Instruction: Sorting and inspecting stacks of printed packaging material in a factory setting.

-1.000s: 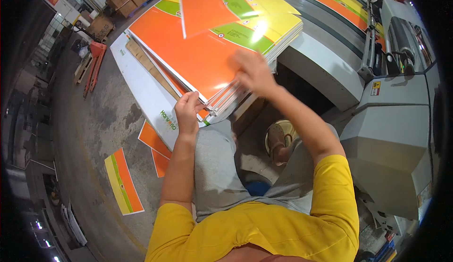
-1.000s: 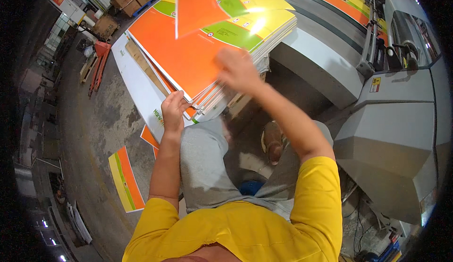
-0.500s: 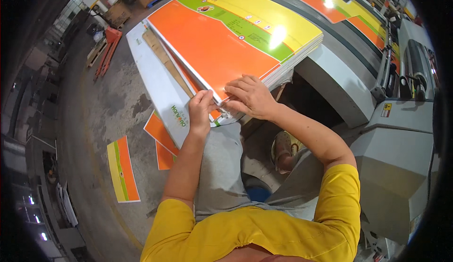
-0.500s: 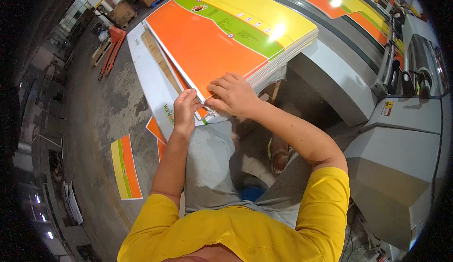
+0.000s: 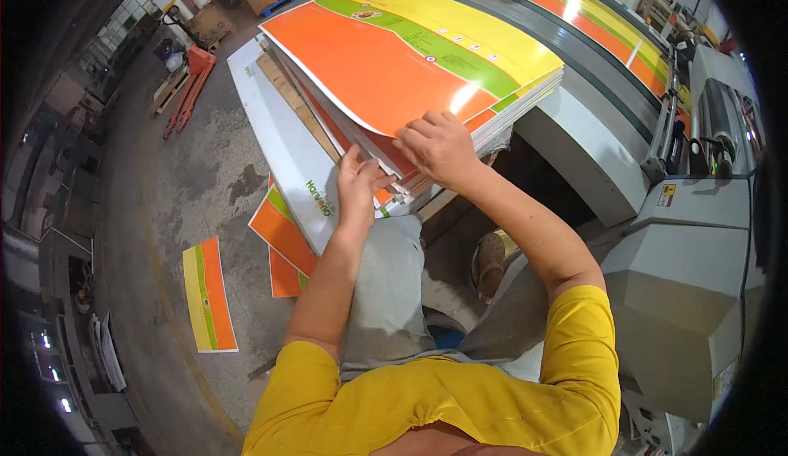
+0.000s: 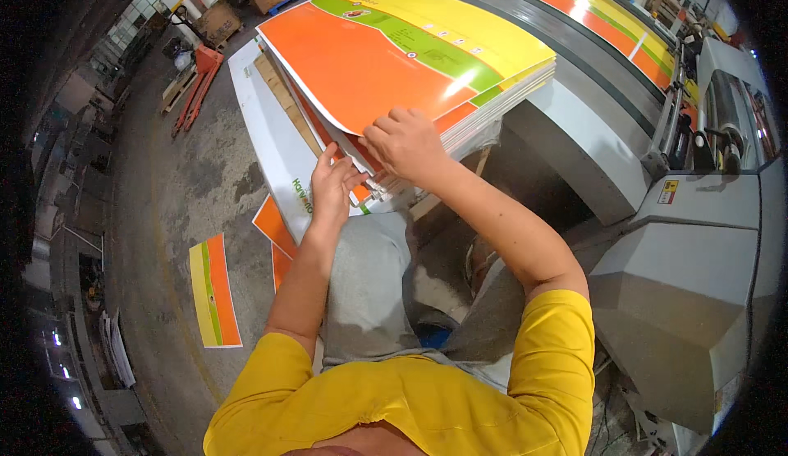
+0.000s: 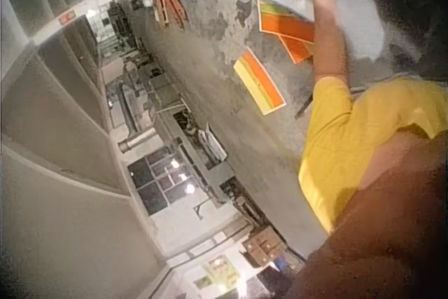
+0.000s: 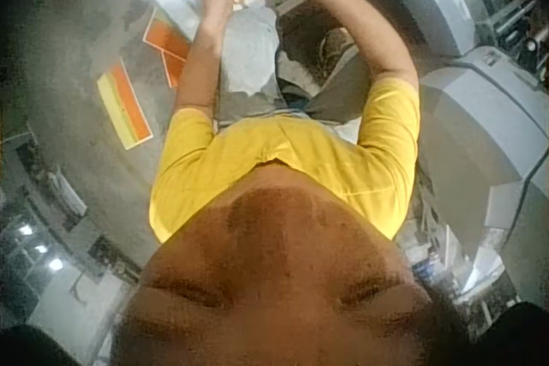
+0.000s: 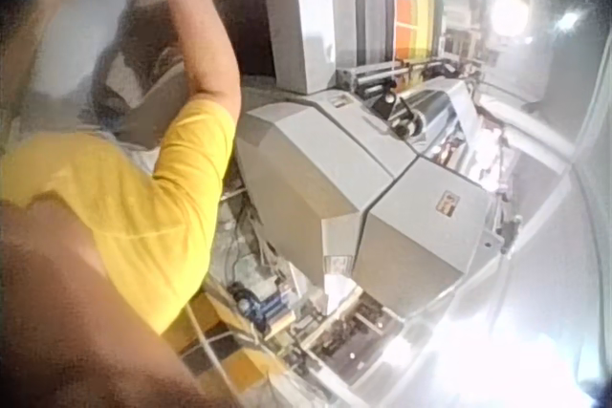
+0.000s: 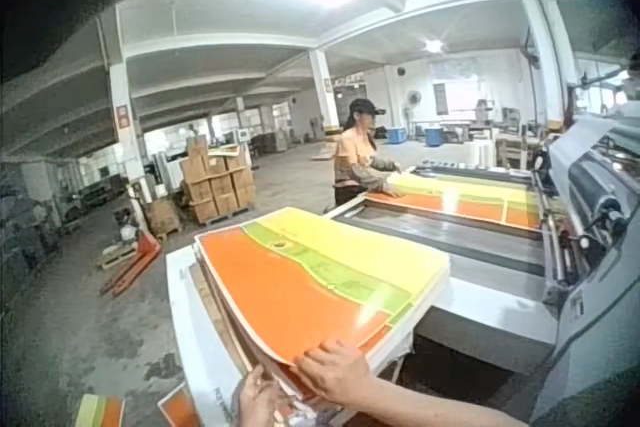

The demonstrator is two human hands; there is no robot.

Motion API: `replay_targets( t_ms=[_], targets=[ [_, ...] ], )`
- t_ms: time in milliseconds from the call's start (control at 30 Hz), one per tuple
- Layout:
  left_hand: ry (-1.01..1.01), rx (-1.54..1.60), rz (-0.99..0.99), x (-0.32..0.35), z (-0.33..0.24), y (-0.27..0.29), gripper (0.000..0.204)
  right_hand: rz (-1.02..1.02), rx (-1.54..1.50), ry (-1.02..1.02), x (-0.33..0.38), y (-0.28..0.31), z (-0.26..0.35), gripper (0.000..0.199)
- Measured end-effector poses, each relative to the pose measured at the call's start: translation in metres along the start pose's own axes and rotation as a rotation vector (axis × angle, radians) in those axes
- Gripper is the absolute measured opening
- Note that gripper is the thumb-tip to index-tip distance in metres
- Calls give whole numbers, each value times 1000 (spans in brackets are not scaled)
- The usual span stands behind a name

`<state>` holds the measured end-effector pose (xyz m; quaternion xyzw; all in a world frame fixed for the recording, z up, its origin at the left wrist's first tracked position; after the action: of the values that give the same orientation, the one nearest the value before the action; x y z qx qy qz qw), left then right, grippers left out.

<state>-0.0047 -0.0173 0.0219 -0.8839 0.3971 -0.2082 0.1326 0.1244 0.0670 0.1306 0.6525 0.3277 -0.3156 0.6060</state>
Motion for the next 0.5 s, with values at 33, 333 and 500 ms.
replay_targets(
  t_ms=[33, 333, 500],
  targets=[
    [-9, 29, 32, -1, -2, -3, 41, 110, -1, -21, 6, -10, -2, 13],
    [67, 73, 143, -3, 1, -13, 19, 312, 4, -159, 26, -31, -3, 14],
    [30, 58, 189, -10, 5, 5, 20, 326, -103, 92, 18, -26, 21, 22]
  ],
)
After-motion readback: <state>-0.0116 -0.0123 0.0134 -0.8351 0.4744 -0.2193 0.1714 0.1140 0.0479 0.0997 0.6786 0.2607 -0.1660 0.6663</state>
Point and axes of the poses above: each hand's wrist, its own x-axis away from the middle knuckle, its own y-axis out of the back of the hand, z = x × y, the point moved 6 cm from there along -x, towards the middle knuckle, and after that the axes turned 10 degrees about y, right-handed, at the moved point
